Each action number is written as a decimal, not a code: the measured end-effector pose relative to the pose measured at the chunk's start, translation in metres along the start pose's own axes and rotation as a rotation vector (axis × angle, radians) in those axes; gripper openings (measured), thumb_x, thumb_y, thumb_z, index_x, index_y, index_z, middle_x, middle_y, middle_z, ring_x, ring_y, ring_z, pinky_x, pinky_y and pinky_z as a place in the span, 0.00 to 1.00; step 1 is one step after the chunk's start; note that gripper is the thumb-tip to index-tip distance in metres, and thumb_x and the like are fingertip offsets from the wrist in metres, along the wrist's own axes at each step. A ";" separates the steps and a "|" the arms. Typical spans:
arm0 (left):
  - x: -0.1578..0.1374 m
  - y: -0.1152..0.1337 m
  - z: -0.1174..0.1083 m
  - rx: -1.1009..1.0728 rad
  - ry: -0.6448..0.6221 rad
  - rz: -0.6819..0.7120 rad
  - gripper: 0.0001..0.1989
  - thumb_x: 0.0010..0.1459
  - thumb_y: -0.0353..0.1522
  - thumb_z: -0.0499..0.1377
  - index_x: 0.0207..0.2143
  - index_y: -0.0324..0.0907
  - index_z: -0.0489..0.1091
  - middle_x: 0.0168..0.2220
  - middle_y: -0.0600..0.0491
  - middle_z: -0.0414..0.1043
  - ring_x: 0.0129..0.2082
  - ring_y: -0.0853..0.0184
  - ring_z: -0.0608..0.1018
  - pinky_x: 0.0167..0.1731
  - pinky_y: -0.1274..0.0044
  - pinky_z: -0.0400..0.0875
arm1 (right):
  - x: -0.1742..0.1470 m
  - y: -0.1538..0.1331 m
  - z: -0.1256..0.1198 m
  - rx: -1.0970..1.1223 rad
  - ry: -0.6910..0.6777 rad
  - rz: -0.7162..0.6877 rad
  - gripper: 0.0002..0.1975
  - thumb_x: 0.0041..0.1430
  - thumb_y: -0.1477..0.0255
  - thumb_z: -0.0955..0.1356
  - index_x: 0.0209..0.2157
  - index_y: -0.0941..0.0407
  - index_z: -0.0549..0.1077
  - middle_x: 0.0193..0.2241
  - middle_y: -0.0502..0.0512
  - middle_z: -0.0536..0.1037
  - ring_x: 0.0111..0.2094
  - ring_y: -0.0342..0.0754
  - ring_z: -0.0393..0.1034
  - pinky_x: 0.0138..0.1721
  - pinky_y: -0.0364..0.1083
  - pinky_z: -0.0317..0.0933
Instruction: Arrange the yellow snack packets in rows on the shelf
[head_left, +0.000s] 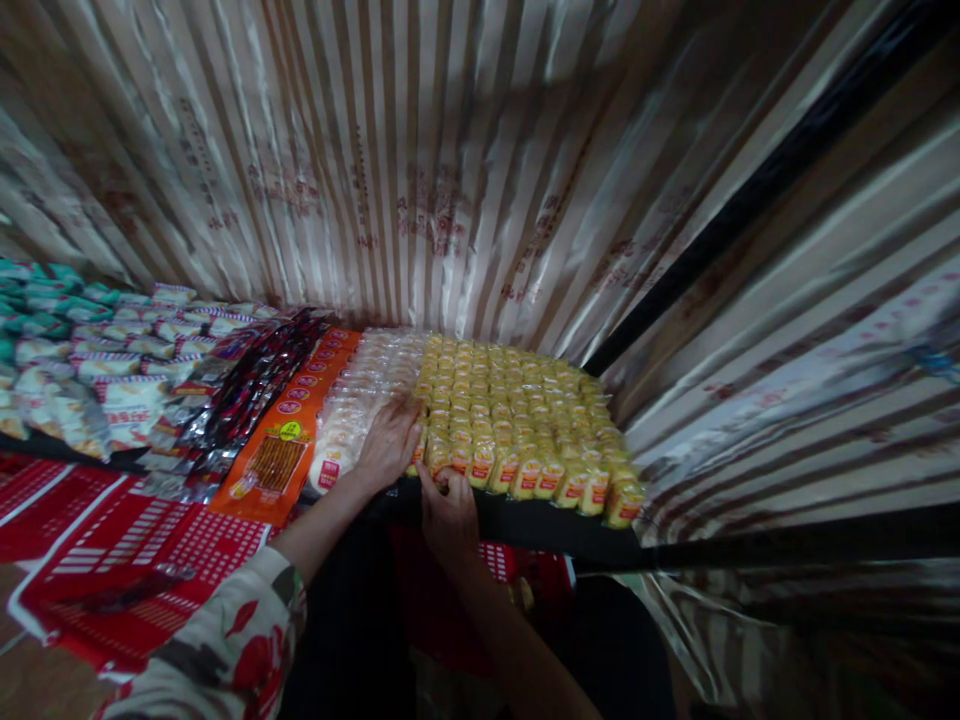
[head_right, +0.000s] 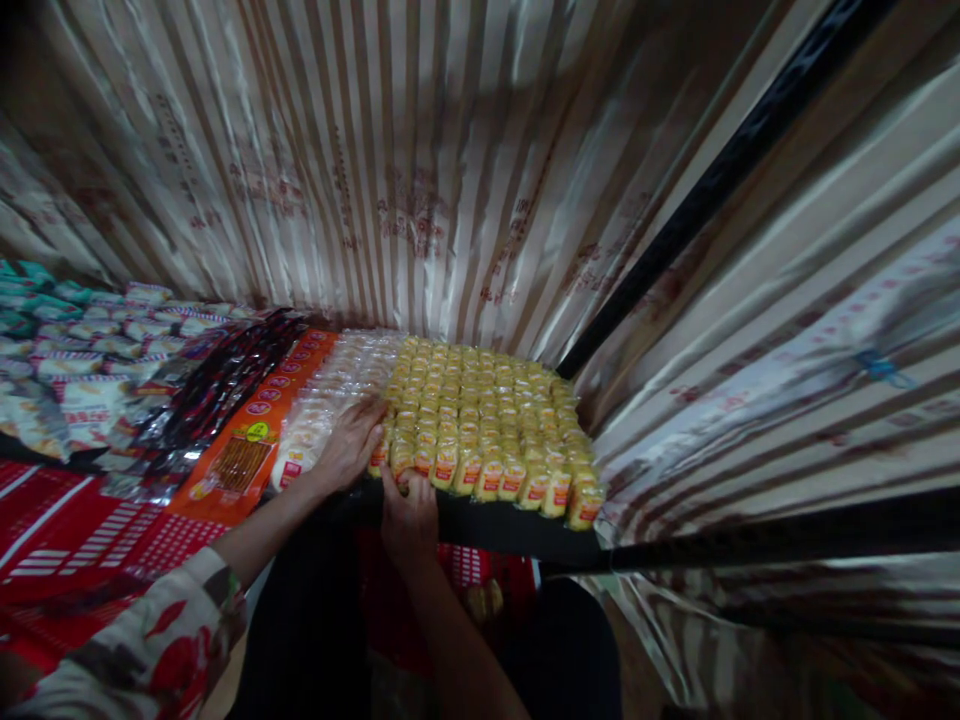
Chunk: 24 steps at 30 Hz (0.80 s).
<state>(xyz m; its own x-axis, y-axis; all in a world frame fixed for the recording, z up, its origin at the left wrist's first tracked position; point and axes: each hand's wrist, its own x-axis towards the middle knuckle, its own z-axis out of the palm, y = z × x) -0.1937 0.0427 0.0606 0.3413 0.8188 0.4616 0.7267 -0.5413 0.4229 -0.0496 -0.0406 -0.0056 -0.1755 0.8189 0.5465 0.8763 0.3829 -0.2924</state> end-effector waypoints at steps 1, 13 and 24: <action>0.000 0.001 0.001 -0.002 0.001 0.002 0.20 0.63 0.34 0.43 0.53 0.36 0.62 0.50 0.44 0.69 0.57 0.60 0.63 0.56 0.63 0.59 | 0.000 0.000 0.001 -0.002 -0.002 0.001 0.21 0.61 0.76 0.58 0.56 0.50 0.63 0.34 0.57 0.64 0.36 0.49 0.59 0.37 0.49 0.59; -0.014 -0.003 0.030 0.176 0.024 0.085 0.24 0.61 0.33 0.45 0.58 0.33 0.54 0.59 0.41 0.58 0.62 0.59 0.55 0.60 0.60 0.48 | -0.002 0.003 0.003 -0.002 0.002 -0.004 0.19 0.60 0.75 0.58 0.52 0.53 0.66 0.34 0.58 0.65 0.36 0.50 0.59 0.37 0.50 0.59; -0.046 0.035 0.018 -0.018 0.162 0.056 0.16 0.59 0.28 0.46 0.49 0.38 0.65 0.50 0.42 0.65 0.52 0.60 0.66 0.51 0.65 0.64 | -0.006 0.001 0.000 0.063 0.036 -0.018 0.15 0.60 0.74 0.59 0.46 0.55 0.70 0.36 0.58 0.68 0.37 0.49 0.60 0.37 0.48 0.60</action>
<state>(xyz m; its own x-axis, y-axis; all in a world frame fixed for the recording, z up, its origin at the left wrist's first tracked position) -0.1735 -0.0104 0.0398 0.2791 0.7465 0.6040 0.6982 -0.5896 0.4062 -0.0471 -0.0452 -0.0091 -0.1742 0.7961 0.5795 0.8431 0.4247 -0.3300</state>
